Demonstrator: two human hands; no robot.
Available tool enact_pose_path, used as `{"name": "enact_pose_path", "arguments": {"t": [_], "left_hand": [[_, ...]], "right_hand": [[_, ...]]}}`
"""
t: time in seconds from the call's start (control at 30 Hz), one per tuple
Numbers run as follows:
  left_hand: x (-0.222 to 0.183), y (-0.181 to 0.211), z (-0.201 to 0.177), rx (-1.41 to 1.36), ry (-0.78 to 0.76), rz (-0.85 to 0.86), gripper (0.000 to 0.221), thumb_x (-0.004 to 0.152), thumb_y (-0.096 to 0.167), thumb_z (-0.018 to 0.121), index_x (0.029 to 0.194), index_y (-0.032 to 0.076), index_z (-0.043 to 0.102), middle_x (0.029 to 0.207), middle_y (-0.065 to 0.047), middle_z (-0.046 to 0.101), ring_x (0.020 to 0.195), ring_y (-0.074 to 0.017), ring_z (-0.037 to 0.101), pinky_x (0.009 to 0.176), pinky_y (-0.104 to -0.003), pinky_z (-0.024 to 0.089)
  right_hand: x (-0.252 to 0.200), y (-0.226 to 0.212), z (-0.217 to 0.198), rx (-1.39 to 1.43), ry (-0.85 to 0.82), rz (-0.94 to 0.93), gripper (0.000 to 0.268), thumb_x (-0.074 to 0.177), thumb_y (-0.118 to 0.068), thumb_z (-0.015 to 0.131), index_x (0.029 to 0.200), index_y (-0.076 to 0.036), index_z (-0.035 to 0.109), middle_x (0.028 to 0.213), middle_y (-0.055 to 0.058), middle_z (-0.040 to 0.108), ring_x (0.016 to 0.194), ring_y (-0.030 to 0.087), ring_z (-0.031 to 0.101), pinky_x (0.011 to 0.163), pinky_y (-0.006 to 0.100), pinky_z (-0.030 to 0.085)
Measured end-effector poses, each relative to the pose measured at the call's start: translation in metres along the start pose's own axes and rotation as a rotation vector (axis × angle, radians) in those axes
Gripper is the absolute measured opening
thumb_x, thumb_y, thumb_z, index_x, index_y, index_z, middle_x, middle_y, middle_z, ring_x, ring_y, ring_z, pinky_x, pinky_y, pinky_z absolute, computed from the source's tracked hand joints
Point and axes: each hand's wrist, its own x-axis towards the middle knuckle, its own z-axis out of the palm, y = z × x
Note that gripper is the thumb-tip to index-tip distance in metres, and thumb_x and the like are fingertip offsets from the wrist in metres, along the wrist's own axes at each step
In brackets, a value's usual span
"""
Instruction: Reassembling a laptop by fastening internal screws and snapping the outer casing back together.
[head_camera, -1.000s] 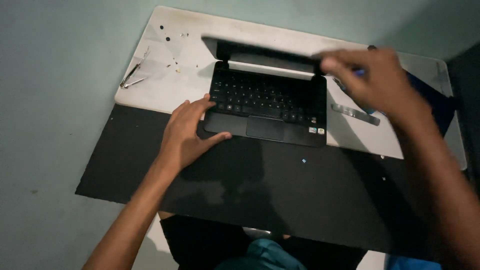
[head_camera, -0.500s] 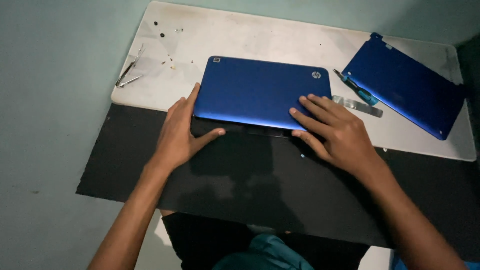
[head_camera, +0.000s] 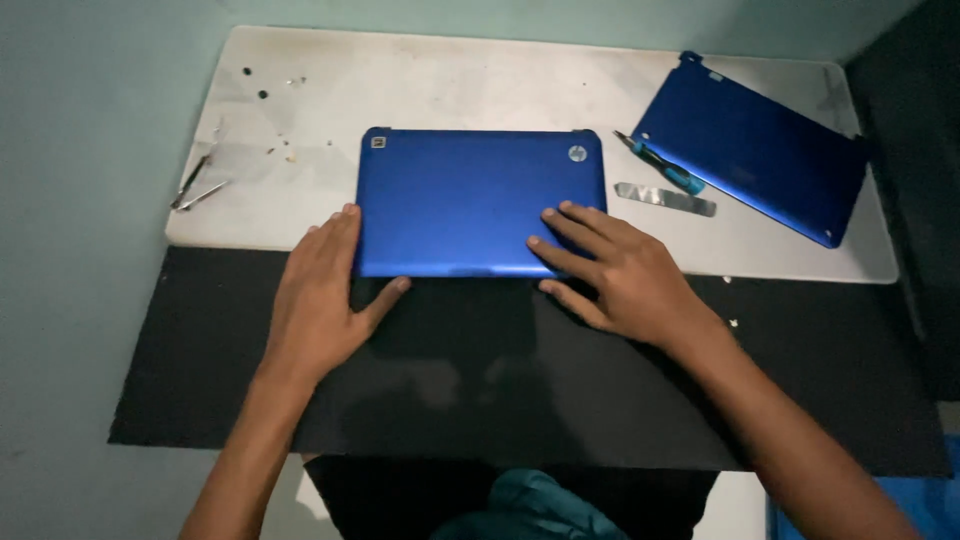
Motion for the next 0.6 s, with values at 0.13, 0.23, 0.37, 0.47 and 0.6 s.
{"name": "enact_pose_path", "arguments": {"t": [0.13,0.23,0.37,0.47,0.6], "left_hand": [[-0.007,0.003,0.003,0.013,0.014,0.023,0.107,0.107,0.069,0.076,0.179,-0.005,0.047,0.174,-0.035,0.057,0.164,-0.0511,0.052,0.144,-0.063,0.025],[-0.027,0.034,0.009,0.143,0.112,0.13,0.087,0.111,0.054,0.076,0.175,-0.001,0.054,0.175,-0.04,0.052,0.16,-0.0599,0.051,0.135,-0.072,0.036],[-0.061,0.1,0.041,-0.152,-0.056,0.277,0.062,0.105,0.045,0.082,0.157,0.013,0.071,0.173,-0.019,0.06,0.16,-0.0443,0.055,0.136,-0.072,0.033],[-0.059,0.135,0.053,-0.328,-0.075,0.419,0.042,0.109,0.037,0.081,0.143,0.011,0.08,0.159,-0.018,0.073,0.149,-0.0387,0.067,0.132,-0.067,0.041],[-0.027,0.109,0.045,0.113,0.184,0.478,0.072,0.111,0.05,0.09,0.172,0.02,0.064,0.187,-0.022,0.042,0.176,-0.0425,0.04,0.146,-0.068,0.029]], "right_hand": [[0.002,0.029,-0.036,0.33,-0.031,0.061,0.035,0.106,-0.026,0.084,0.136,-0.009,0.089,0.144,0.031,0.083,0.137,0.052,0.077,0.122,0.065,0.058],[-0.03,0.093,-0.04,0.076,0.127,0.139,0.024,0.113,-0.024,0.083,0.133,-0.012,0.089,0.141,0.023,0.084,0.13,0.049,0.078,0.112,0.064,0.059],[-0.082,0.166,-0.03,-0.277,0.074,0.527,0.042,0.129,-0.033,0.069,0.162,-0.008,0.079,0.152,0.024,0.078,0.14,0.044,0.068,0.117,0.062,0.044],[-0.096,0.177,-0.033,-0.286,0.078,0.749,0.052,0.128,-0.04,0.073,0.167,-0.006,0.075,0.154,0.03,0.072,0.137,0.049,0.067,0.108,0.066,0.049],[-0.084,0.168,-0.053,-0.06,-0.098,1.335,0.092,0.12,-0.068,0.065,0.188,-0.012,0.037,0.178,0.036,0.044,0.159,0.059,0.045,0.121,0.077,0.04]]}}
